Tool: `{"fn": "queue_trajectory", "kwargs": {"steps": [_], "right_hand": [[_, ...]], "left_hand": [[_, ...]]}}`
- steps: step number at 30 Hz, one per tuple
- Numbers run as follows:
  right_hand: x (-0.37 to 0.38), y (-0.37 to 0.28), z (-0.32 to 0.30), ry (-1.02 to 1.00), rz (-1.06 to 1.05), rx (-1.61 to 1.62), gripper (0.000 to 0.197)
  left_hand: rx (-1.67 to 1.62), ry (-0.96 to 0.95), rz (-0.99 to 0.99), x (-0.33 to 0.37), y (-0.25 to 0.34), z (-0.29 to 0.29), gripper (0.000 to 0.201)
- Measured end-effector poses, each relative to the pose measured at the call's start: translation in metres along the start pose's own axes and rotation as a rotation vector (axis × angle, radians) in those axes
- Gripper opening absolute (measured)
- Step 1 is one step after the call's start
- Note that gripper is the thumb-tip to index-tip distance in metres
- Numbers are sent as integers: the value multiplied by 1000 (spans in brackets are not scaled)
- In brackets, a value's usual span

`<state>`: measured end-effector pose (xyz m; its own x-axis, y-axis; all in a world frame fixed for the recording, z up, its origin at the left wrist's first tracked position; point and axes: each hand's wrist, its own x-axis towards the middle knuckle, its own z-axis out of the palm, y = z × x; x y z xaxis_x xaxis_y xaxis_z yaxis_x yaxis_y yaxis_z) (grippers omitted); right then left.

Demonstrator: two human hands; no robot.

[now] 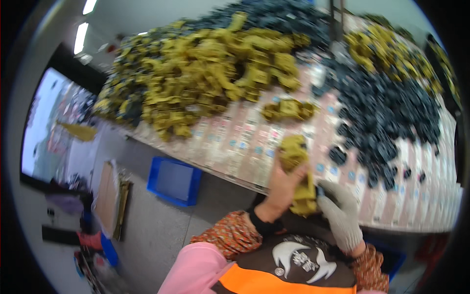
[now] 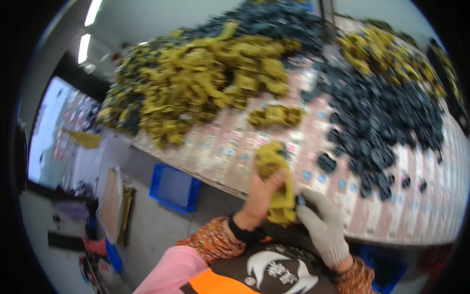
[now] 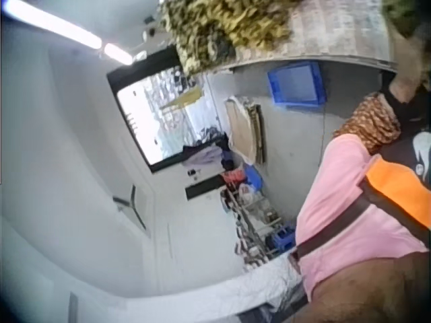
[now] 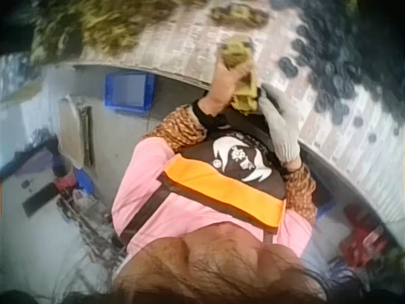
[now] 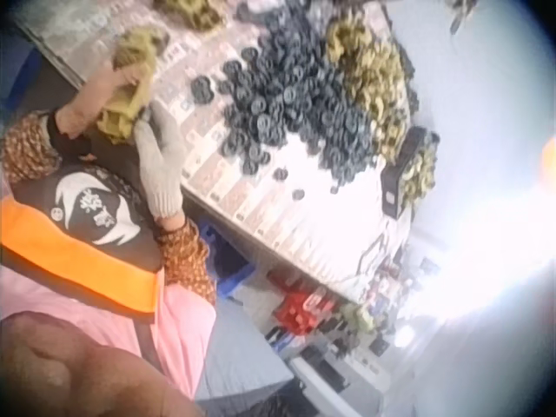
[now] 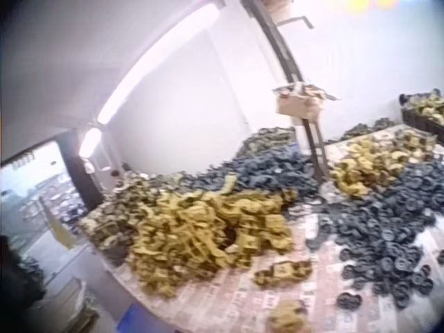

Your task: The person sits at a table covered with yellow plastic housings and dark grey wheels. They repeatedly pick up a yellow housing, insert a wheel into a designated slot, and place the assembled unit back onto the table. The process is repetitive and involves handling the parts one at a time.

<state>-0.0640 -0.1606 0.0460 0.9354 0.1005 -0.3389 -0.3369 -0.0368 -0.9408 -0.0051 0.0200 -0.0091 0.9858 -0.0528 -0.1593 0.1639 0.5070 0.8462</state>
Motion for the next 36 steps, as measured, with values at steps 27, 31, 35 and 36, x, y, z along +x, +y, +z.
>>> {"fn": "queue_trajectory", "kwargs": {"steps": [27, 31, 35, 36], "right_hand": [[8, -43, -35, -59, -257, -572, 55], [1, -62, -30, -156, -571, -133, 59], [1, -51, -37, -325, -491, -494, 55], [-3, -49, -38, -292, -346, -336, 51]], "left_hand": [[437, -518, 391, 7, 31, 27, 87], [569, -704, -5, 3, 39, 21, 98], [457, -807, -7, 7, 10, 9, 95], [395, -792, -22, 6, 10, 6, 91]]}}
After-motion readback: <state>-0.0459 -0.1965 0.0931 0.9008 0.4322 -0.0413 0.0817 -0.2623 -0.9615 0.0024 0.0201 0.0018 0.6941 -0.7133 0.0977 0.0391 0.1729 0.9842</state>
